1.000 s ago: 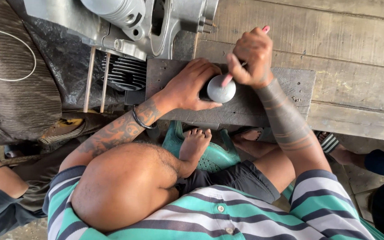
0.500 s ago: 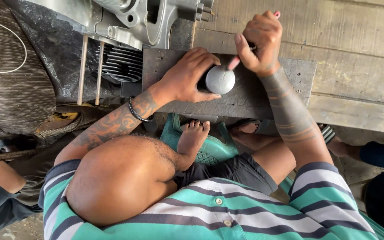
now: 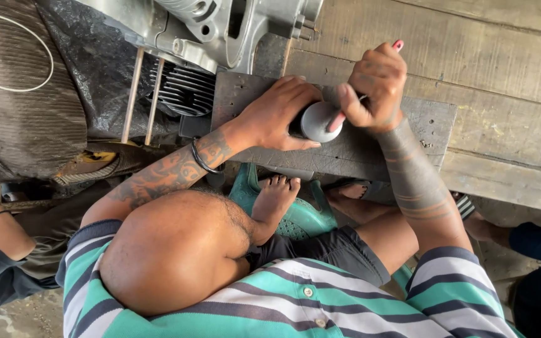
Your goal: A person is manually sanding the outer surface of a motorcycle piston using a piece of sandpaper to smooth the finish.
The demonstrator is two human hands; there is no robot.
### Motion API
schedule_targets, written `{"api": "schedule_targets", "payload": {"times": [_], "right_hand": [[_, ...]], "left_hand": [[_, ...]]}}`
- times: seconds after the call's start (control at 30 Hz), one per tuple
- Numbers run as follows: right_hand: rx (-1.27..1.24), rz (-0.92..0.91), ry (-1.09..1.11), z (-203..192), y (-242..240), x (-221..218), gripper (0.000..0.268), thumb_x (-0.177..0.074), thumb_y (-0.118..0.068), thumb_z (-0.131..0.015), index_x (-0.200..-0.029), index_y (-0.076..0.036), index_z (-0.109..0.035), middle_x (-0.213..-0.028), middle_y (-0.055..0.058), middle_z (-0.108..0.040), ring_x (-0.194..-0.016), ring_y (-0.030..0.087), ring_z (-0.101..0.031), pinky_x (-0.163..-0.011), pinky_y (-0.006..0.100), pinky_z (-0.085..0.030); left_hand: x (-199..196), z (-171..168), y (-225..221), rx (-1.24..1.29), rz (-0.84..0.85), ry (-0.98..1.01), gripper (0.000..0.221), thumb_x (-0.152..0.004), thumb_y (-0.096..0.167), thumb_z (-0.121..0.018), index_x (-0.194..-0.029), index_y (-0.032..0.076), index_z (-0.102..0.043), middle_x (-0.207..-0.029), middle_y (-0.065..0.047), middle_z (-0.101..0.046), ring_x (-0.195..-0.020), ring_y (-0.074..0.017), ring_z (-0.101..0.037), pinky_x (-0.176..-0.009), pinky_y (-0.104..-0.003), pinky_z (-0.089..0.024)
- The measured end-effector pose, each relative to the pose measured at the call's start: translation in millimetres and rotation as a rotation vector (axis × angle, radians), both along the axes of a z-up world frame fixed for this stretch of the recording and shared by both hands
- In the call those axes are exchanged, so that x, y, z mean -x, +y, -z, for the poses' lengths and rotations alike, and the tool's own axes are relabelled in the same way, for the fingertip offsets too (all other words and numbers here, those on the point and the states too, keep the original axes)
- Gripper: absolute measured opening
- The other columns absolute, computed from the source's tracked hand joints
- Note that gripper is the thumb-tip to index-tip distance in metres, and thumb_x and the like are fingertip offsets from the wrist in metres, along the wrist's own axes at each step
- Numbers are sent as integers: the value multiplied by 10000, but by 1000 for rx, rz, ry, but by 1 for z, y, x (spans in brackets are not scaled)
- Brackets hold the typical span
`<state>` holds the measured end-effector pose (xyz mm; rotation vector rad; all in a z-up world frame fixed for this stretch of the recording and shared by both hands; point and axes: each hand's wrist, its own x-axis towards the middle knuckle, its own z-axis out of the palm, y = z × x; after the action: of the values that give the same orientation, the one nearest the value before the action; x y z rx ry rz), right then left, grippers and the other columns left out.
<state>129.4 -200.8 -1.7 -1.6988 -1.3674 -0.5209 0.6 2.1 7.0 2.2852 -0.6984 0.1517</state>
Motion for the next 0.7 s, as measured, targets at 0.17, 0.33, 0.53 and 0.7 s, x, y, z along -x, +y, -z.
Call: {"api": "schedule_targets", "payload": {"times": [0.17, 0.33, 0.53, 0.7], "right_hand": [[56, 8, 13, 2, 4, -5, 490, -1020, -186, -568, -560, -73, -444, -531, 59, -467, -503, 211, -359, -647, 416, -305], [-22, 68, 35, 18, -3, -11, 542, -1051, -283, -500, -537, -134, -416, -453, -3, -351, -420, 161, -285, -602, 411, -355], [17, -53, 26, 40, -3, -31, 543, -1059, -254, -606, -558, -110, -454, -535, 87, -459, -510, 338, -501, -582, 440, -342], [-30, -55, 20, 27, -7, -18, 551, -1046, -266, -607, -532, -137, -455, -513, 52, -442, -490, 305, -477, -604, 418, -349]], "left_hand": [[1, 1, 1, 47, 9, -32, 689, -816, 491, -866, -1245, 55, -549, -1207, -109, -637, -1158, -344, -579, -1083, -491, -389], [-1, 5, 1, -9, 3, -46, 716, -815, 530, -846, -1231, 37, -536, -1184, -135, -617, -1134, -354, -582, -1065, -488, -408], [-1, 14, 1, -15, -44, -6, 758, -780, 596, -827, -1237, 39, -589, -1138, -181, -671, -1159, -341, -626, -1136, -485, -389], [0, 13, 0, 0, -31, 3, 742, -796, 595, -818, -1242, 50, -587, -1140, -169, -665, -1162, -336, -623, -1139, -484, -389]]}}
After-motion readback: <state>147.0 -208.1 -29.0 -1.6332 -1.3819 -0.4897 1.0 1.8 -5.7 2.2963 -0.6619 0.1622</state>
